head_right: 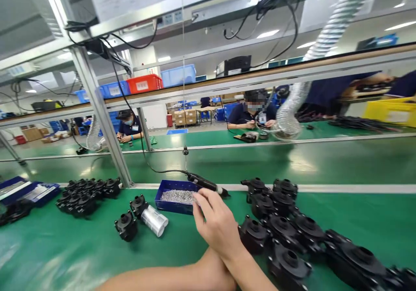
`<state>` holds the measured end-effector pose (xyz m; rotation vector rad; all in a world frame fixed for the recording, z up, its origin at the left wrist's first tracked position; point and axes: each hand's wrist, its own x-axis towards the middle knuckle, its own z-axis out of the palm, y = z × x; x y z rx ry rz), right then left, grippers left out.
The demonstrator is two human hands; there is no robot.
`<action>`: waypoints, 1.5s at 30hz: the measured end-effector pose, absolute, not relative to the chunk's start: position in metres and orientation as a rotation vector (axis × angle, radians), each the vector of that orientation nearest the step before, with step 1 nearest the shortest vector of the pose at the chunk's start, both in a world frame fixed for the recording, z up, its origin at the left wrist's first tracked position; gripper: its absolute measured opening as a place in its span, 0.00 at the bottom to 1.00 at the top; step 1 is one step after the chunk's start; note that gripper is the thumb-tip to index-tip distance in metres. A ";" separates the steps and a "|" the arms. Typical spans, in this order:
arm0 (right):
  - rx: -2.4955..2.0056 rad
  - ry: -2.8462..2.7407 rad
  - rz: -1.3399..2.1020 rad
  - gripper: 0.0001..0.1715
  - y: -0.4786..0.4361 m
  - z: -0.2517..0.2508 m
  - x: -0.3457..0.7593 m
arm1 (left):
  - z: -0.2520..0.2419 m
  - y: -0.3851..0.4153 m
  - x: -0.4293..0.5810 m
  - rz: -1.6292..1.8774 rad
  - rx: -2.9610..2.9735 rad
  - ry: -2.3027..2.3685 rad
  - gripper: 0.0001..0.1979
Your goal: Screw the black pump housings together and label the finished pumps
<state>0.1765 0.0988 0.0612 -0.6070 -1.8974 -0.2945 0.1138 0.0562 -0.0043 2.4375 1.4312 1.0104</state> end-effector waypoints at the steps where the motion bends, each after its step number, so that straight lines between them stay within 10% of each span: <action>1: -0.576 -1.949 -0.231 0.10 0.101 0.055 0.174 | 0.003 0.046 0.098 0.992 2.464 1.382 0.12; 13: -1.307 -2.505 0.039 0.12 0.154 0.063 0.128 | 0.110 -0.067 -0.151 0.511 1.676 2.385 0.11; 26: -1.651 -2.613 0.367 0.19 0.196 0.070 0.080 | 0.067 -0.007 -0.027 0.616 1.960 1.331 0.20; 36: -1.238 -2.553 0.712 0.04 0.143 0.070 0.120 | 0.012 0.016 -0.031 0.686 1.822 1.887 0.16; 45: -0.931 -2.561 0.949 0.10 0.119 0.018 0.134 | 0.003 0.021 -0.022 0.663 1.848 1.895 0.11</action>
